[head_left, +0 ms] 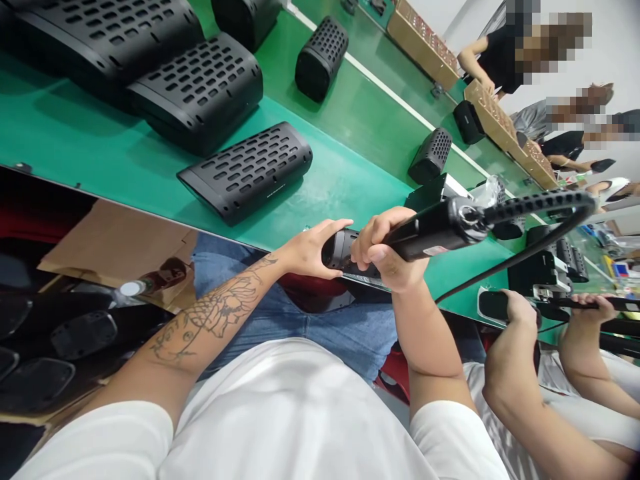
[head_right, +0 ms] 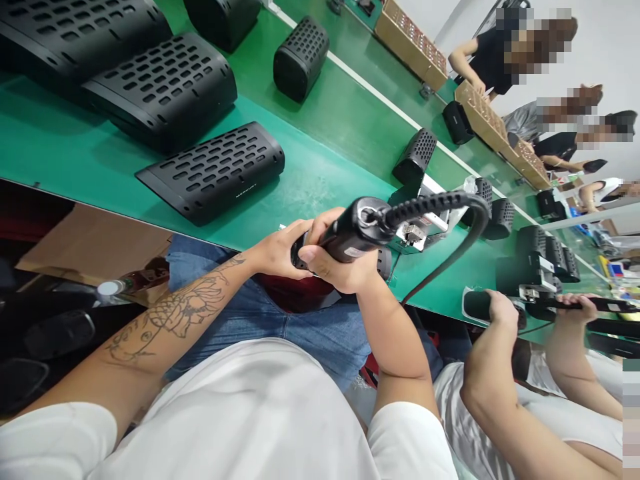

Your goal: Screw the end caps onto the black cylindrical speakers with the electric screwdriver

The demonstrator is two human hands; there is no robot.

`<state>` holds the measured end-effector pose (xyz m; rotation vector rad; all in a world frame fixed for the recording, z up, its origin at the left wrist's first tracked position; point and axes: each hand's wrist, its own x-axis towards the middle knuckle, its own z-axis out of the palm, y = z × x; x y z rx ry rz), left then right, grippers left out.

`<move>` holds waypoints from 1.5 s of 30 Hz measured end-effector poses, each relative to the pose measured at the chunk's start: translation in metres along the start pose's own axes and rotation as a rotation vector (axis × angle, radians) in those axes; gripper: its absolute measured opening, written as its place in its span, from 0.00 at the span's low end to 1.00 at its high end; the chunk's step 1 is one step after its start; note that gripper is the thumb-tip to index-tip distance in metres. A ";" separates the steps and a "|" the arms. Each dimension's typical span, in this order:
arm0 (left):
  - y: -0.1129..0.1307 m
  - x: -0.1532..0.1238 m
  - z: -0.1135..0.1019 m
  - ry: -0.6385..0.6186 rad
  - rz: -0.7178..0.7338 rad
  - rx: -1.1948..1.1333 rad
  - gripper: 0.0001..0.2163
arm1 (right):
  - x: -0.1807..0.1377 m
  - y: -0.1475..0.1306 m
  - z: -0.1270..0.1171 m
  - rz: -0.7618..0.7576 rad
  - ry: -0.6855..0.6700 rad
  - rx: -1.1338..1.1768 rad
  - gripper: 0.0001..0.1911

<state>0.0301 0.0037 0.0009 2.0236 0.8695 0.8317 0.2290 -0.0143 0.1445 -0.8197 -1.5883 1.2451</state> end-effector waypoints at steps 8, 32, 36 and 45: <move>0.002 -0.001 0.000 0.003 -0.003 -0.010 0.59 | -0.004 0.006 -0.001 -0.024 -0.155 0.102 0.31; 0.071 -0.115 0.103 0.253 0.172 0.464 0.48 | -0.004 -0.031 -0.169 -0.449 1.020 -0.394 0.28; 0.075 -0.056 0.069 0.056 0.502 0.521 0.45 | -0.001 0.004 -0.202 -0.363 1.038 -0.428 0.28; 0.108 0.080 0.009 -0.389 0.207 0.876 0.54 | -0.023 -0.001 -0.191 -0.309 0.951 -0.323 0.29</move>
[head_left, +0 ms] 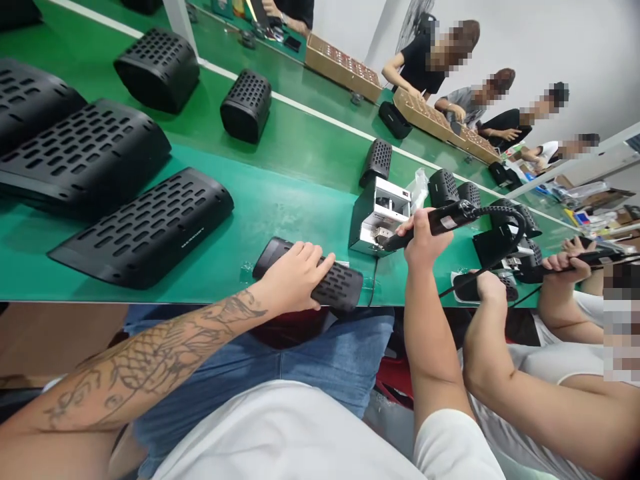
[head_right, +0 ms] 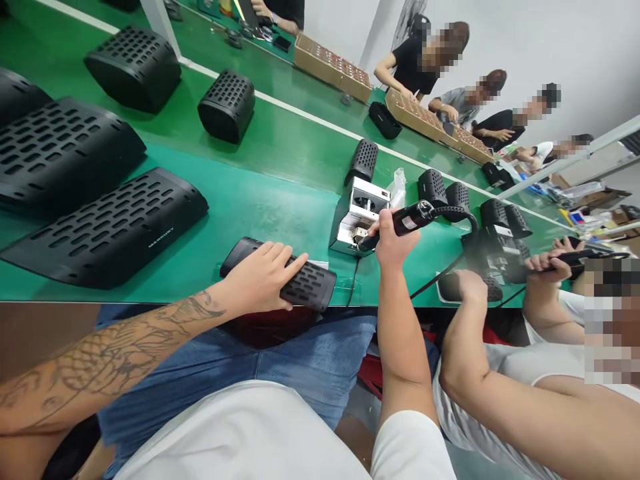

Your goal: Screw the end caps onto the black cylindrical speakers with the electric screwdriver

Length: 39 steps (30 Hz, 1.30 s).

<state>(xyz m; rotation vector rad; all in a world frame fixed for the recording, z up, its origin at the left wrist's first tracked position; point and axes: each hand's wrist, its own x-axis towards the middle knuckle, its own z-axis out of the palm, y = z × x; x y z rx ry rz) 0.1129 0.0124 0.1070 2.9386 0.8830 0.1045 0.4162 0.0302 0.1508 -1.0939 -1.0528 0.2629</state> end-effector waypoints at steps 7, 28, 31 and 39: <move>0.013 -0.007 -0.009 -0.098 -0.212 -0.010 0.52 | -0.055 -0.073 -0.009 -0.003 -0.223 0.314 0.22; 0.012 -0.007 -0.012 -0.134 -0.215 -0.022 0.50 | -0.088 -0.073 0.013 0.098 -0.581 0.400 0.20; 0.013 -0.007 -0.013 -0.133 -0.219 -0.032 0.50 | -0.087 -0.071 0.014 0.121 -0.587 0.403 0.24; 0.013 -0.007 -0.010 -0.139 -0.224 -0.070 0.49 | -0.092 -0.063 0.012 0.124 -0.609 0.456 0.24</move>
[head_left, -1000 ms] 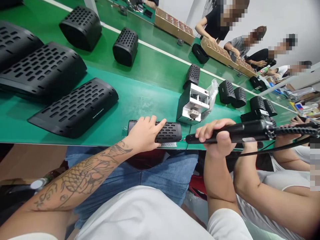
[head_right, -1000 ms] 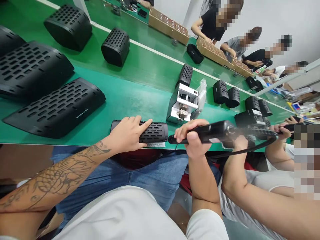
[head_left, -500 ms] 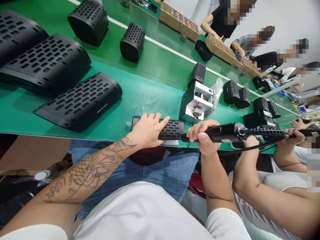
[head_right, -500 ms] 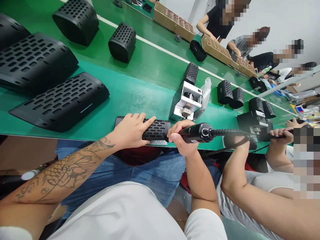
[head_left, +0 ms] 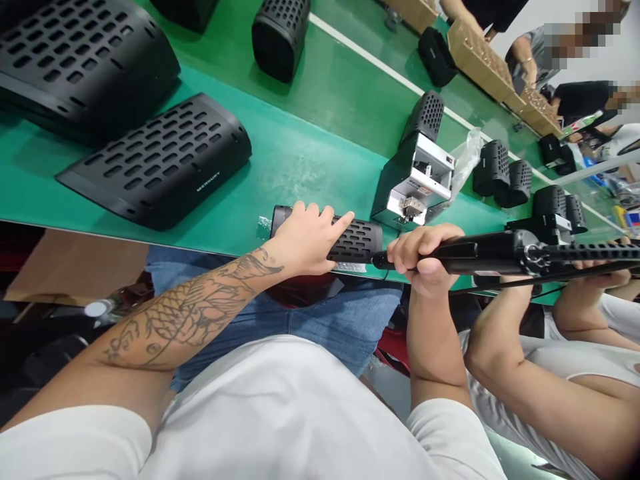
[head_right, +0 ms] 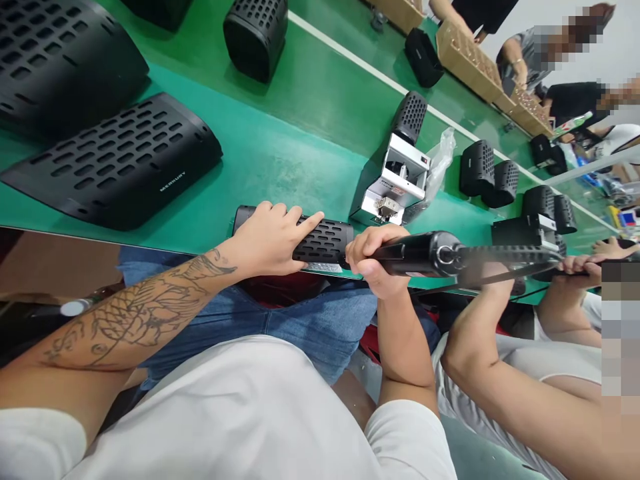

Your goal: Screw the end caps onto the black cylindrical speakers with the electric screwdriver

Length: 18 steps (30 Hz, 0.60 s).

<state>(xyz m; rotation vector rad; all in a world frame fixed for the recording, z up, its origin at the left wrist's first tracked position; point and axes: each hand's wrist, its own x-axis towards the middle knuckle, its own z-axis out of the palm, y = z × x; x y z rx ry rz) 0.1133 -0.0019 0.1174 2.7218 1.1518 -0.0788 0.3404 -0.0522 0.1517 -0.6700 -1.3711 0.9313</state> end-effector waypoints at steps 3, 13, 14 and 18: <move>0.000 0.000 0.001 0.001 -0.006 0.001 0.49 | 0.001 0.002 0.001 0.003 -0.018 0.009 0.24; 0.001 0.001 0.000 0.025 -0.012 0.006 0.50 | 0.023 -0.011 -0.031 -0.124 0.169 -0.136 0.22; 0.003 0.002 0.001 0.028 -0.014 0.009 0.50 | 0.034 -0.009 -0.043 -0.163 0.291 -0.196 0.23; 0.010 0.001 0.004 0.073 0.030 0.007 0.48 | 0.076 0.022 -0.089 -0.264 0.633 -0.483 0.28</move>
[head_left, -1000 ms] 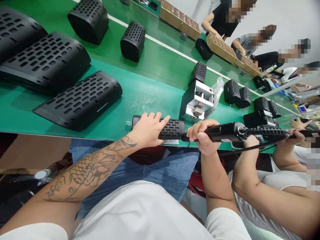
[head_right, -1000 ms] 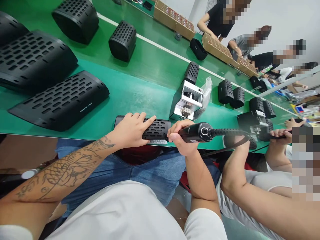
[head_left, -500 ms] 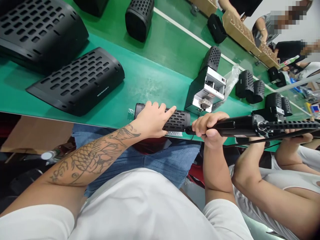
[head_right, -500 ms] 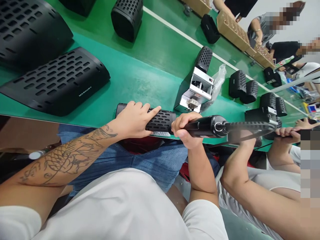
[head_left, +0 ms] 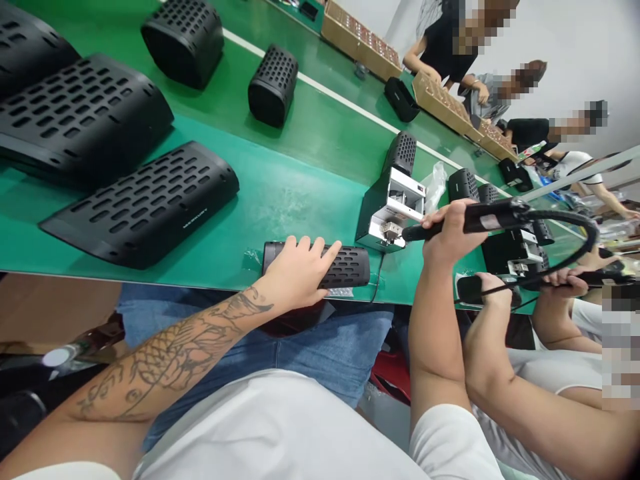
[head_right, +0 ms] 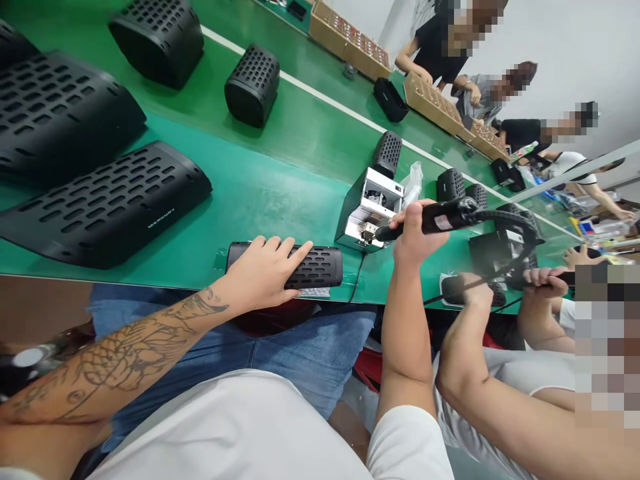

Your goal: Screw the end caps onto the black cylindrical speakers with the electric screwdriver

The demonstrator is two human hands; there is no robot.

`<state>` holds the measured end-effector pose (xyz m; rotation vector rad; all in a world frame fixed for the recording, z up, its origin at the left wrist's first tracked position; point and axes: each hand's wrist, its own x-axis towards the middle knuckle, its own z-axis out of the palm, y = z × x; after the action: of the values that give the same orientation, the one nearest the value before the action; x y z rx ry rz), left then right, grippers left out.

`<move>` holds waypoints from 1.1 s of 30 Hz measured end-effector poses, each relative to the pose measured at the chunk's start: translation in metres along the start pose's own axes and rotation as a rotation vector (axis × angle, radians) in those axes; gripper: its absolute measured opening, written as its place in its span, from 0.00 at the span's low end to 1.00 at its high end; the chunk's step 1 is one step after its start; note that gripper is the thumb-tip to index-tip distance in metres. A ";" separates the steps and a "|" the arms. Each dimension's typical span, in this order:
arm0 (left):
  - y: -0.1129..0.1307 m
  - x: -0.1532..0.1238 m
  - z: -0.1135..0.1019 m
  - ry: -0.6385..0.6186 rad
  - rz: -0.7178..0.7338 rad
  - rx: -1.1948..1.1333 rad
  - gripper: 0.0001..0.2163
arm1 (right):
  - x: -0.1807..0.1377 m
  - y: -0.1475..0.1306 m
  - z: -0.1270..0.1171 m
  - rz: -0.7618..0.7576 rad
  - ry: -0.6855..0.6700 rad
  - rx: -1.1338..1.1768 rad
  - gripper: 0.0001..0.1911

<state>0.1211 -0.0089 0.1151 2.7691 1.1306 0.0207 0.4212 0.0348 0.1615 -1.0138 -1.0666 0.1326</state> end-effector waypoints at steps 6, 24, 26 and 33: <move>-0.034 -0.032 0.020 0.362 0.120 -0.209 0.29 | -0.009 0.036 0.002 0.095 -0.072 -0.003 0.30; -0.096 -0.068 0.113 0.413 -0.077 -0.828 0.55 | -0.015 0.023 0.003 -0.085 0.071 0.040 0.27; -0.097 -0.068 0.115 0.433 -0.066 -0.806 0.54 | -0.014 0.023 0.004 -0.088 0.061 0.064 0.26; -0.097 -0.068 0.111 0.411 -0.099 -0.769 0.54 | -0.006 0.029 0.004 0.003 -0.004 -0.041 0.29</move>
<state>0.0128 -0.0034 -0.0059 2.0549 1.0364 0.8513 0.4257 0.0508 0.1362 -1.0524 -1.0749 0.1160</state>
